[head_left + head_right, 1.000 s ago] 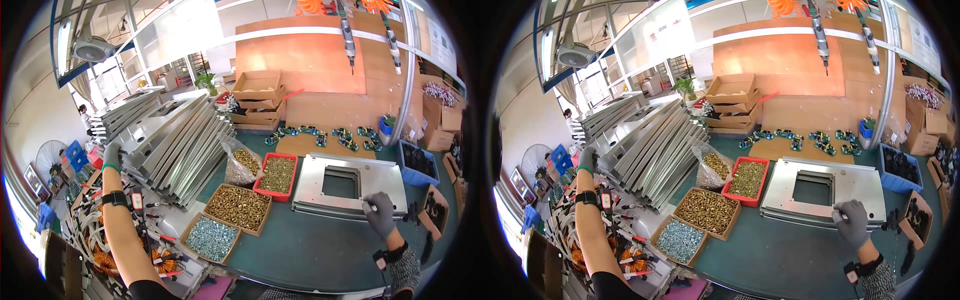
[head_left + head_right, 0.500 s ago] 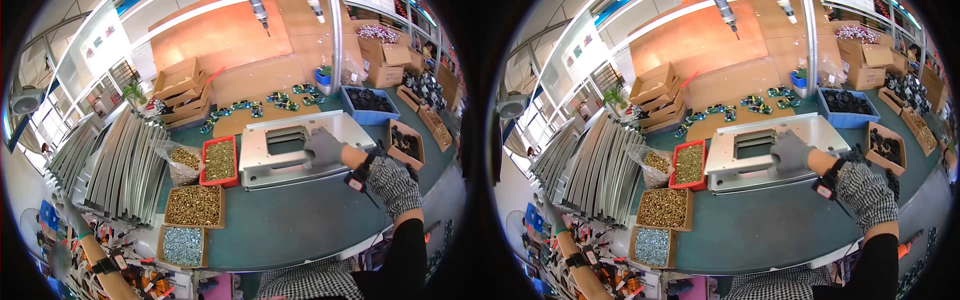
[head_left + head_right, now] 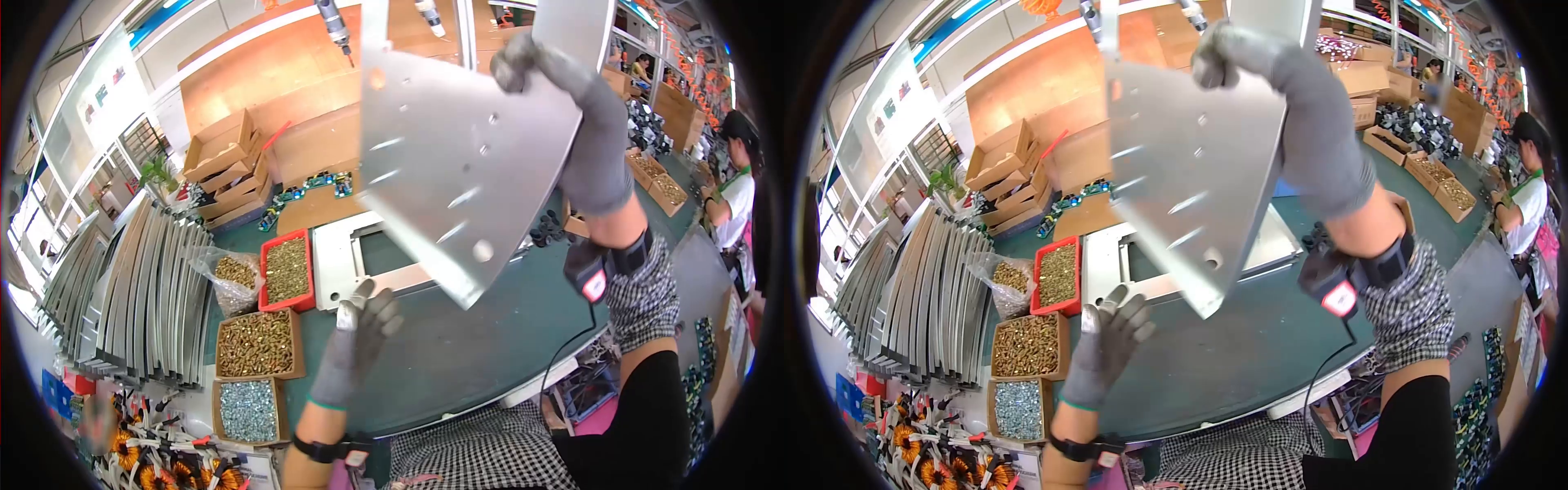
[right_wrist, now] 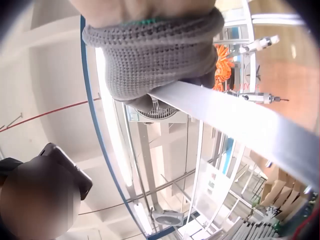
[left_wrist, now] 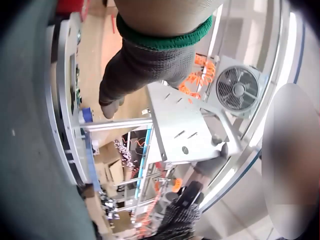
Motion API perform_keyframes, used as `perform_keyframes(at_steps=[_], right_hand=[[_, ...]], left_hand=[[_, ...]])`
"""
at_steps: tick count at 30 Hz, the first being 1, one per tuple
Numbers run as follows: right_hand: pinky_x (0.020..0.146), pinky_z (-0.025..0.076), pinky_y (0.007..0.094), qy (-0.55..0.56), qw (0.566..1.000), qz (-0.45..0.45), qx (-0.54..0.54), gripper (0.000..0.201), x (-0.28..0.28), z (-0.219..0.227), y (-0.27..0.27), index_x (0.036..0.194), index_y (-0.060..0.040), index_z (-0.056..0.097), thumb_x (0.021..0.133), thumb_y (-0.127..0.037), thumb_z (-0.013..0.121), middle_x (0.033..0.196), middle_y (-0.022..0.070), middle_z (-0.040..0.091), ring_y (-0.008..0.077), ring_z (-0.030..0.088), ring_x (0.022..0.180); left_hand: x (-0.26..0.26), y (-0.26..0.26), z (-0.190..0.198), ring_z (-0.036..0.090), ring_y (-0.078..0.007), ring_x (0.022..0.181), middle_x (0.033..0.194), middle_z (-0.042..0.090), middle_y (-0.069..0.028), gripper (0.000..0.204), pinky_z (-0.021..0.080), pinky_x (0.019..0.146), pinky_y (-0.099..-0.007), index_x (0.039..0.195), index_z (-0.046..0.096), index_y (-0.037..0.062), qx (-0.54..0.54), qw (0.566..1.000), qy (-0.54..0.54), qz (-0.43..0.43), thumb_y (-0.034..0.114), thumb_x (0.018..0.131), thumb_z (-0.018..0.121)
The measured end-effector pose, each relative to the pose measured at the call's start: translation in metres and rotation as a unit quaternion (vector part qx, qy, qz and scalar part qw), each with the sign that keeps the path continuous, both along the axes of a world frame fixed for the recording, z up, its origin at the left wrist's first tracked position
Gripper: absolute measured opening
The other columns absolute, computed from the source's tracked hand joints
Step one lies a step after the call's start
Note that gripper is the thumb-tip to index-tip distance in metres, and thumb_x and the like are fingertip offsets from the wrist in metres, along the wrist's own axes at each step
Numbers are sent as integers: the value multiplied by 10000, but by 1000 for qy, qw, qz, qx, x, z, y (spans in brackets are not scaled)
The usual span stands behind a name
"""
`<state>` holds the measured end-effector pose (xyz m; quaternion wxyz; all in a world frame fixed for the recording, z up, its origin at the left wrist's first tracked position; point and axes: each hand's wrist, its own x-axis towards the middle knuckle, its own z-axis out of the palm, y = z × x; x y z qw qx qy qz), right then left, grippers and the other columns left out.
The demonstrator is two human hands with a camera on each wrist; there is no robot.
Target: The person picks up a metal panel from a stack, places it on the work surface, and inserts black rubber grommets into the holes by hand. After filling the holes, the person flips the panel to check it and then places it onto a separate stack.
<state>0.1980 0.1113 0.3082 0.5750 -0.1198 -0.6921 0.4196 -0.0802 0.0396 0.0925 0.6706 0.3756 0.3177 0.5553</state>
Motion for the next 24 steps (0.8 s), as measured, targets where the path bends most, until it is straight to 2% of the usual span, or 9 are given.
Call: perform_keyframes(at_steps=[2, 4, 6, 8, 11, 13, 15, 17, 24], right_hand=[[833, 432, 327, 12, 999, 1, 47, 358, 1, -18, -13, 1020, -32, 527, 887, -365, 509, 918, 75, 545, 169, 510, 917], [855, 458, 295, -6, 999, 50, -5, 416, 11, -39, -24, 1077, 31, 582, 891, -341, 590, 1024, 98, 621, 168, 581, 984], [937, 423, 344, -178, 982, 59, 17, 672, 38, -51, -26, 1259, 26, 480, 818, -444, 669, 1189, 151, 560, 222, 533, 1097], [998, 395, 382, -398, 913, 82, 39, 948, 82, -59, -22, 1415, 9, 369, 744, -550, 737, 1331, 186, 494, 260, 493, 1175], [883, 471, 363, -433, 865, -159, -197, 624, 180, -106, -16, 1279, -41, 549, 820, -445, 673, 1126, 124, 645, 236, 607, 1019], [852, 493, 378, -556, 716, -384, -172, 430, 251, -155, -7, 1170, -87, 631, 824, -339, 651, 1058, 110, 680, 267, 643, 986], [883, 488, 389, -677, 575, -403, -219, 364, 295, -197, -13, 1129, -108, 651, 806, -277, 649, 1103, 130, 661, 306, 623, 1041], [888, 488, 394, -683, 546, -410, -260, 363, 314, -225, -20, 1116, -101, 651, 802, -283, 652, 1098, 135, 660, 310, 620, 1047], [865, 488, 412, -742, 514, -370, -222, 251, 293, -259, -24, 1026, -106, 685, 824, -247, 632, 1098, 128, 642, 323, 615, 1020]], left_hand=[[35, 3, -10, 427, -299, 1288, 1415, 423, -124, 984, 381, 1052, -450, 1475, 228, 43, -11, 981, -190, -31, 690, 814, 563], [74, -16, 24, 489, -296, 1196, 1368, 452, -128, 735, 403, 1032, -448, 1443, 316, 72, 98, 969, -164, 159, 563, 927, 499], [73, -33, 29, 522, -289, 1144, 1312, 483, -138, 658, 453, 973, -434, 1438, 329, 74, -11, 978, -95, 185, 491, 953, 481], [62, -42, 21, 521, -317, 1153, 1295, 486, -196, 676, 453, 969, -444, 1419, 317, 13, -12, 974, -58, 219, 475, 948, 464], [23, -64, -9, 554, -292, 1089, 1249, 518, -164, 637, 493, 908, -415, 1398, 356, 37, -23, 974, -55, 217, 466, 946, 487], [-28, -78, -45, 551, -310, 1103, 1257, 515, -172, 691, 490, 918, -434, 1398, 352, 38, -50, 979, -40, 195, 511, 919, 508], [-46, -97, -64, 546, -323, 1118, 1264, 512, -176, 744, 489, 921, -457, 1403, 350, 47, -62, 980, -32, 184, 555, 890, 530], [-21, -114, -34, 552, -326, 1120, 1259, 517, -174, 767, 494, 917, -456, 1395, 362, 41, -88, 978, -61, 180, 563, 869, 560], [-22, -109, -60, 555, -324, 1114, 1227, 539, -207, 715, 488, 912, -412, 1356, 404, -17, -160, 977, 42, 134, 453, 859, 611]])
